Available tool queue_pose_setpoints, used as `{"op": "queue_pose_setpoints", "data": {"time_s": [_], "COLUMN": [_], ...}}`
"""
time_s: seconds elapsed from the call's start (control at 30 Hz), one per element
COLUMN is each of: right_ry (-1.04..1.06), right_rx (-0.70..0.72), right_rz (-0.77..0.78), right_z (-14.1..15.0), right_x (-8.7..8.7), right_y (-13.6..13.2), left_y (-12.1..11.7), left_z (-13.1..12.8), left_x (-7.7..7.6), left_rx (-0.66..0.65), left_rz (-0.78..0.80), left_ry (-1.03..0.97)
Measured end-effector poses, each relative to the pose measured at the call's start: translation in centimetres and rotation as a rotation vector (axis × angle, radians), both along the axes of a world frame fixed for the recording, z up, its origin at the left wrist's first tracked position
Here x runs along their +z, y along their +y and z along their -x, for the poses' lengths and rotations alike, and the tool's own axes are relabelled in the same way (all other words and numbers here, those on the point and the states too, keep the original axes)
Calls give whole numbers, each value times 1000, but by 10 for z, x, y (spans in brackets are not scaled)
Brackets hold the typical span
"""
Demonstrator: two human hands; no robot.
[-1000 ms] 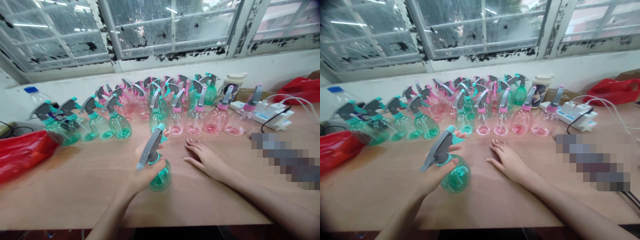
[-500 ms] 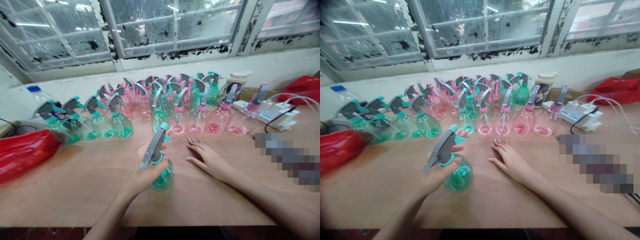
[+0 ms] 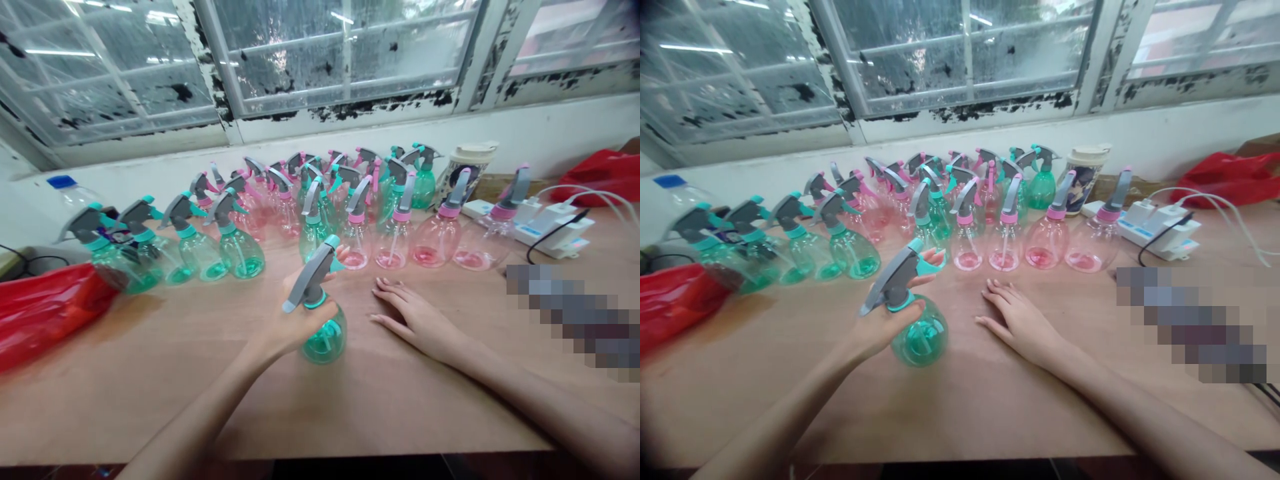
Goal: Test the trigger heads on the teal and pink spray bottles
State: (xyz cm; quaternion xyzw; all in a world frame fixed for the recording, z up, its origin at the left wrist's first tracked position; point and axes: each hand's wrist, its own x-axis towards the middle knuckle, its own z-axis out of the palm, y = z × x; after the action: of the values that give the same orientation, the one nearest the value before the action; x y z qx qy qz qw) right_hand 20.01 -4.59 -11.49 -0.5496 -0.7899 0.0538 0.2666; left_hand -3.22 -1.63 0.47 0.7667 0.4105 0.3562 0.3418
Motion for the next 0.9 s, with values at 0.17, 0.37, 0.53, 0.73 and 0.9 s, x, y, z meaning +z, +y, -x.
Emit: {"op": "queue_pose_setpoints", "data": {"time_s": [0.17,0.37,0.53,0.73,0.9], "right_ry": [-25,-42,-30,-31,-39], "right_rx": [2,3,-2,3,3], "right_rz": [4,18,22,-9,-23], "right_z": [0,1,1,0,0], "right_x": [0,4,4,0,-1], "right_y": [0,-1,-1,0,0], "left_y": [8,11,11,13,13], "left_z": [-3,-4,-4,-2,-1], "left_x": [3,10,7,4,2], "left_rx": [-44,-88,-112,-114,-89], "left_rz": [66,114,109,-49,-27], "left_ry": [-10,-11,-31,2,34]}}
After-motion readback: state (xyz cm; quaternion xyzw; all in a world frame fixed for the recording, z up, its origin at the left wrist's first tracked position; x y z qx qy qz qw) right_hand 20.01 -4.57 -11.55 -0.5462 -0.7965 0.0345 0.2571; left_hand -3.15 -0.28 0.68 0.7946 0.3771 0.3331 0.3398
